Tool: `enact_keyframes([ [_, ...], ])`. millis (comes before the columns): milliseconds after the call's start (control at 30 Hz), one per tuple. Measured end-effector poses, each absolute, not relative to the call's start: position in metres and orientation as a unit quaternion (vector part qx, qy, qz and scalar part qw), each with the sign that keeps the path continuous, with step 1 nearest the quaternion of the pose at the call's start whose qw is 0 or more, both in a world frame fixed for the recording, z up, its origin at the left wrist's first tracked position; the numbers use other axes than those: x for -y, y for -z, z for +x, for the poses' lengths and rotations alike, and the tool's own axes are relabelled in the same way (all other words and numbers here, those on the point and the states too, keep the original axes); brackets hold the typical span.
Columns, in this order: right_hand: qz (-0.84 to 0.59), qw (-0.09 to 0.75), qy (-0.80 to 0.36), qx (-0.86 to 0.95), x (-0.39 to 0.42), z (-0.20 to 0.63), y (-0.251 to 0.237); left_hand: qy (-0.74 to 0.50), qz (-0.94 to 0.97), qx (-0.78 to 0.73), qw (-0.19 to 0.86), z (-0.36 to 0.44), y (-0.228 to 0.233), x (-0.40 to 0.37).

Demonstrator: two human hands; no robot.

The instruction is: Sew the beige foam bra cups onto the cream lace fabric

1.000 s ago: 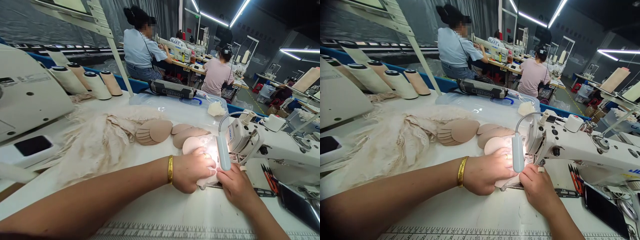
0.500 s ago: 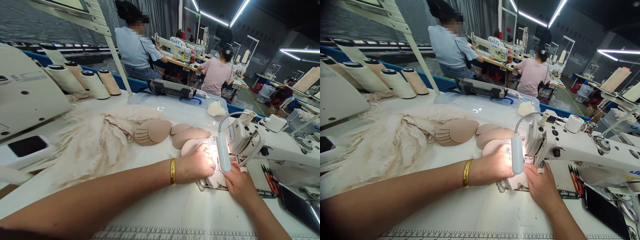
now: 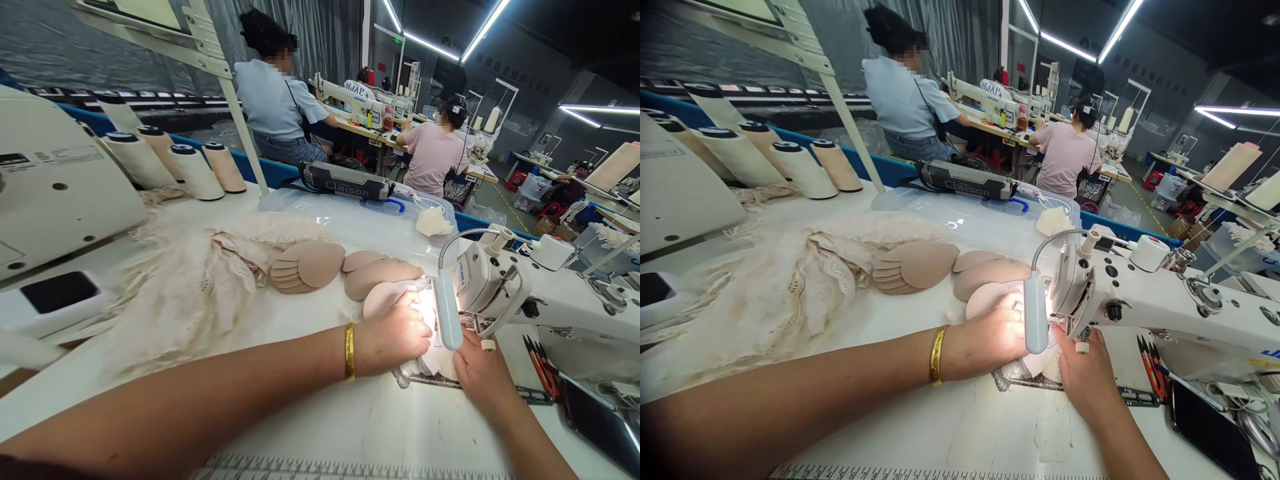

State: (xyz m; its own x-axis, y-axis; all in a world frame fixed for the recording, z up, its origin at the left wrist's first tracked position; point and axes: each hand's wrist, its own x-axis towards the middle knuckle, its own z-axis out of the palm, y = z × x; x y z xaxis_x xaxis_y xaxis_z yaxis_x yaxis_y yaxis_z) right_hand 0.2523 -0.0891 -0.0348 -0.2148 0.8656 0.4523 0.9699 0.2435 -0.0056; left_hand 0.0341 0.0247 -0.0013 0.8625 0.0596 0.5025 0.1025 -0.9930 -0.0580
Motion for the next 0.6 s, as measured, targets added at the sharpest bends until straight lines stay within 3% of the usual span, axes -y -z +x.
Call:
enact_keyframes([
  [267,-0.581,0.202,0.147,0.774,0.091,0.253,0.03,0.241,-0.966,0.048,0.077,0.037,0.01,-0.023],
  [600,-0.567,0.288,0.168,0.753,0.093,0.251,0.019,0.257,-0.964,0.042,0.058,0.039,0.018,-0.028],
])
